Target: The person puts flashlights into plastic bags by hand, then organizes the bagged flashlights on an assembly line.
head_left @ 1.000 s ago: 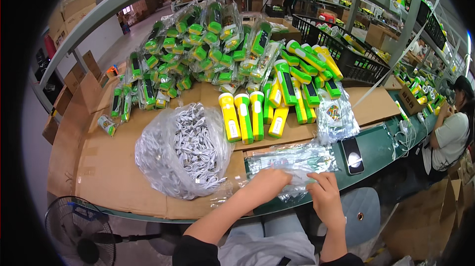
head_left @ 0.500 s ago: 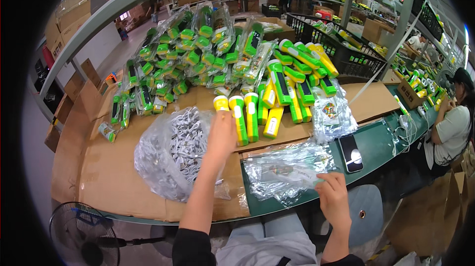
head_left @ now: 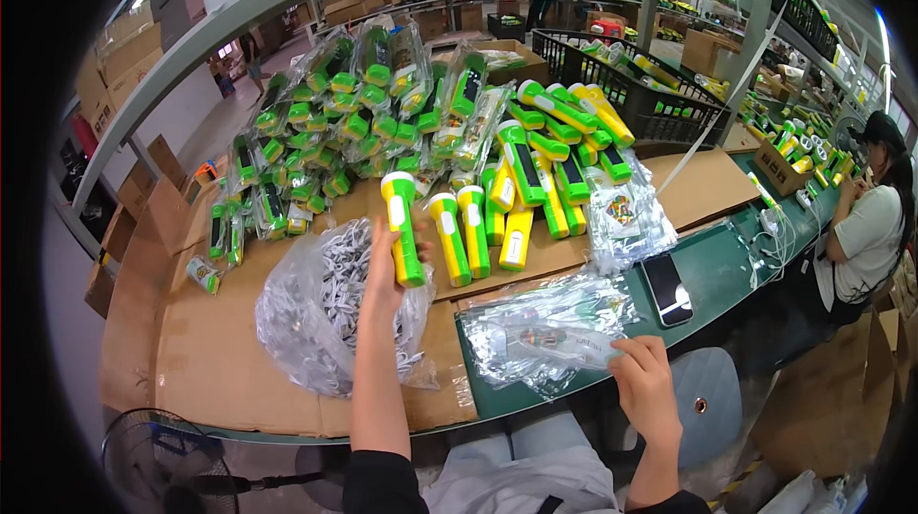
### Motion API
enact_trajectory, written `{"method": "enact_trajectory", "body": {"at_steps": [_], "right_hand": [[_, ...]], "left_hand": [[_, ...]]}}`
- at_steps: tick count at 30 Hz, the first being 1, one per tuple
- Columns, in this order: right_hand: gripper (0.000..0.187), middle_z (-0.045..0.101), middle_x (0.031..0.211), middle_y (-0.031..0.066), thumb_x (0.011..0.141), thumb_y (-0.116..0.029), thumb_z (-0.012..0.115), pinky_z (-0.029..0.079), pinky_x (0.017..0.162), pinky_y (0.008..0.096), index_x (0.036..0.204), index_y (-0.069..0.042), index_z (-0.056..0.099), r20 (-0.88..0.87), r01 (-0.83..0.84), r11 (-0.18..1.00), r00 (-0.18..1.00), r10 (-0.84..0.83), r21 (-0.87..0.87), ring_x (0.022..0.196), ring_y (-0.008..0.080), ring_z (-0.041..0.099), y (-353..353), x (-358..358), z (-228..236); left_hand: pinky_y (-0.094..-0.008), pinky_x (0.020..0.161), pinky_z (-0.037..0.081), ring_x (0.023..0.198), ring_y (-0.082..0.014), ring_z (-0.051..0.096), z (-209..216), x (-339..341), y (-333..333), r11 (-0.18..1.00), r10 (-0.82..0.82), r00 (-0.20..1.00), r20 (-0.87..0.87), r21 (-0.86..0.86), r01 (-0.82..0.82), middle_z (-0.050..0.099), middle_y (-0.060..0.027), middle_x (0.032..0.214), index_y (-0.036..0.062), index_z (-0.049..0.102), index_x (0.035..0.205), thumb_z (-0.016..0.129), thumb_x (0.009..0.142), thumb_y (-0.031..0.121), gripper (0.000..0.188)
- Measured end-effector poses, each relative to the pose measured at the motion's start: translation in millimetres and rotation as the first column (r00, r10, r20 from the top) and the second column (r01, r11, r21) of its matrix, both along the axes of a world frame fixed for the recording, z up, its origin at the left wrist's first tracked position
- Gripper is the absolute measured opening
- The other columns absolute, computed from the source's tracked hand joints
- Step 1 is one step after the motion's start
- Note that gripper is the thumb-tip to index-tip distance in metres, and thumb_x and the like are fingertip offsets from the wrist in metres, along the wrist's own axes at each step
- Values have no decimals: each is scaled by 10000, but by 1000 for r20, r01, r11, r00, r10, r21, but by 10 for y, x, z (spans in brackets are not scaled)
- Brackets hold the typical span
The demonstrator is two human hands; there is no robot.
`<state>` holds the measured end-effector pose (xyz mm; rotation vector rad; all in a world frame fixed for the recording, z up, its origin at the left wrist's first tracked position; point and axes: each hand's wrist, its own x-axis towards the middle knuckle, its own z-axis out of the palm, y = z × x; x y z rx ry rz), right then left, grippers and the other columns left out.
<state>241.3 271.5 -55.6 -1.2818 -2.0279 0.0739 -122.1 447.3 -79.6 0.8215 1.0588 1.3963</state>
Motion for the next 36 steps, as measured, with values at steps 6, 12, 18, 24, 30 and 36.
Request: {"method": "enact_trajectory", "body": {"at_steps": [6, 12, 18, 24, 30, 36], "right_hand": [[223, 640, 1084, 101, 681, 93, 640, 510, 814, 405, 872, -22, 627, 19, -81, 996, 996, 82, -40, 1001, 329, 563, 63, -199, 158], [196, 641, 1081, 100, 701, 76, 658, 495, 847, 404, 868, -22, 628, -51, -119, 991, 992, 116, -62, 1010, 323, 566, 118, -263, 161], [177, 654, 1019, 123, 695, 62, 703, 488, 817, 392, 833, -19, 628, -151, -126, 988, 982, 112, -85, 979, 322, 584, 116, -177, 51], [177, 657, 978, 137, 698, 78, 684, 491, 836, 404, 826, -8, 596, -172, -192, 962, 972, 160, -193, 973, 341, 597, 235, 120, 4], [190, 664, 971, 128, 676, 96, 672, 511, 807, 395, 814, -9, 594, -55, -295, 930, 955, 290, -220, 950, 332, 615, 360, 147, 112], [219, 642, 842, 104, 615, 132, 681, 505, 760, 366, 776, -9, 636, -227, -117, 993, 967, 119, 21, 890, 285, 625, 469, 392, -25]], "left_hand": [[-317, 892, 504, 1102, -173, 564, 276, 636, -607, 933, -332, 909, 254, 233, 275, 571, -105, 1315, 24, 380, 1425, 512, 985, 326, 550], [-365, 986, 454, 1171, -222, 552, 379, 1239, -1101, 816, -431, 828, -359, 236, 527, 521, -126, 1275, 26, 311, 1438, 669, 920, 136, 640], [-371, 947, 489, 1111, -285, 616, 121, 1262, -1148, 716, -505, 630, -591, 121, 687, 536, -161, 1205, 9, 434, 1212, 698, 891, 101, 426], [-407, 813, 498, 967, -358, 622, 99, 1039, -949, 507, -347, 207, -915, 3, 862, 574, -182, 1037, 20, 501, 1217, 710, 854, 190, 452], [-439, 804, 523, 977, -354, 632, 97, 1227, -1022, 467, -268, -109, -957, -229, 854, 620, -158, 1054, 52, 553, 1234, 692, 839, 207, 447], [-414, 750, 529, 914, -311, 640, 180, 1069, -1266, 603, 260, 48, -964, 201, 772, 628, -125, 1021, 46, 634, 1051, 692, 844, 288, 324]]}}
